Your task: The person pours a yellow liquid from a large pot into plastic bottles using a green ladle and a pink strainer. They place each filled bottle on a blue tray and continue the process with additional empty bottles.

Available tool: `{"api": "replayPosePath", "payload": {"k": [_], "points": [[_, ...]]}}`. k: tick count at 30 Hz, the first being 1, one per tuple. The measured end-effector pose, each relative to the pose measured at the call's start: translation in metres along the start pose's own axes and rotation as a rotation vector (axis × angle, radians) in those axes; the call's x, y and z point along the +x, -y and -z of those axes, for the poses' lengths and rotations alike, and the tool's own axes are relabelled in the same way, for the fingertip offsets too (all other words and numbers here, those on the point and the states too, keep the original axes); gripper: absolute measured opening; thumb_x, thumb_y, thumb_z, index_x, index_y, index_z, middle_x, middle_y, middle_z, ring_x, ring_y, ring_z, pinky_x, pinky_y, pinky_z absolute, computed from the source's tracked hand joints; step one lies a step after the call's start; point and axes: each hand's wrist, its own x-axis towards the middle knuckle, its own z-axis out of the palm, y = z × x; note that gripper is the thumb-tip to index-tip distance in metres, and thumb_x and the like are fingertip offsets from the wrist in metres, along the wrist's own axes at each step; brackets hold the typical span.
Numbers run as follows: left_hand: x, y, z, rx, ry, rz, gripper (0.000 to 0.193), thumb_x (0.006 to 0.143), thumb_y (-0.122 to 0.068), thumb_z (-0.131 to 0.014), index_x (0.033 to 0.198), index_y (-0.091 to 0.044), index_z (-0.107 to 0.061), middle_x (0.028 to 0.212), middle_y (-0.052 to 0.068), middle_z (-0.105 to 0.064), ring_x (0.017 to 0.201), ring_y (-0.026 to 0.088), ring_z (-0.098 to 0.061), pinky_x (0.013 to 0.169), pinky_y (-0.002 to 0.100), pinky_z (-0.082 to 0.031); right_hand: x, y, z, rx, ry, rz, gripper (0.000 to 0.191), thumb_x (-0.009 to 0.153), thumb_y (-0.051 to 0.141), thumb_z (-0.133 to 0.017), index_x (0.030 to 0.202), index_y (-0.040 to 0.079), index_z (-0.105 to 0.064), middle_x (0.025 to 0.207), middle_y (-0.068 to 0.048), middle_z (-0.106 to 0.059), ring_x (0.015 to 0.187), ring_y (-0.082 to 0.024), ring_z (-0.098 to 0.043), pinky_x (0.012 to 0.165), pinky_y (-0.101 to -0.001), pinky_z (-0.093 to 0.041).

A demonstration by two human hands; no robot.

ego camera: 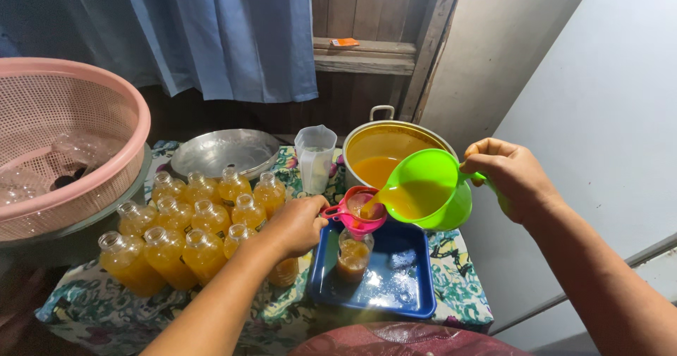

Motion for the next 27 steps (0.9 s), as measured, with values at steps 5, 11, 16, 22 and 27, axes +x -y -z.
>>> {"api": "replayPosePath", "payload": {"k": [5,11,16,22,27], "points": [[0.0008,0.0005,0.0012,-0.005,0.002,0.011,0.024,0.090,-0.021,-0.068,0.111,-0.009,-0.068,0.107,0.018,-0.071,0.105,0.037,-0.067,0.089,0.047,-0.052,-0.0005,0.0021,-0.0020,-0.025,-0.005,0.011,0.011,0.078,0.001,-0.071,0.089,0.000,-0.068,0.079,-0.007,-0.066,0.072,-0.016,-0.057,0.066,-0.0284,-0.045],[-0.0002,0.0004,0.0023,-0.006,0.000,0.006,0.024,0.090,-0.021,-0.068,0.111,-0.009,-0.068,0.107,0.018,-0.071,0.104,0.037,-0.067,0.089,0.048,-0.052,0.0007,0.0018,-0.0026,-0.044,0.000,0.039,0.010,0.078,0.002,-0.071,0.088,0.000,-0.068,0.079,-0.007,-0.066,0.071,-0.016,-0.058,0.066,-0.0282,-0.046],[0.0000,0.0002,0.0019,-0.005,0.006,0.012,0.024,0.090,-0.021,-0.069,0.110,-0.009,-0.068,0.106,0.018,-0.071,0.104,0.037,-0.067,0.088,0.047,-0.052,0.0018,0.0002,-0.0027,-0.074,-0.008,0.046,0.010,0.079,0.002,-0.071,0.088,0.000,-0.068,0.079,-0.007,-0.066,0.071,-0.015,-0.057,0.066,-0.0283,-0.046],[0.0019,0.0011,-0.0008,-0.013,-0.007,-0.003,0.024,0.090,-0.021,-0.068,0.109,-0.009,-0.068,0.106,0.018,-0.071,0.104,0.038,-0.067,0.087,0.048,-0.052,0.0032,-0.0012,-0.0033,-0.104,0.012,0.072,0.011,0.079,0.002,-0.072,0.089,0.000,-0.068,0.079,-0.006,-0.067,0.071,-0.015,-0.057,0.067,-0.0282,-0.046],[0.0039,0.0028,-0.0035,0.019,-0.014,-0.021,0.021,0.091,-0.021,-0.067,0.107,-0.008,-0.067,0.105,0.018,-0.071,0.104,0.039,-0.066,0.086,0.049,-0.052,0.0028,-0.0025,-0.0058,-0.133,0.020,0.082,0.010,0.081,0.004,-0.072,0.091,0.000,-0.069,0.080,-0.005,-0.067,0.072,-0.014,-0.058,0.067,-0.0281,-0.047]]}}
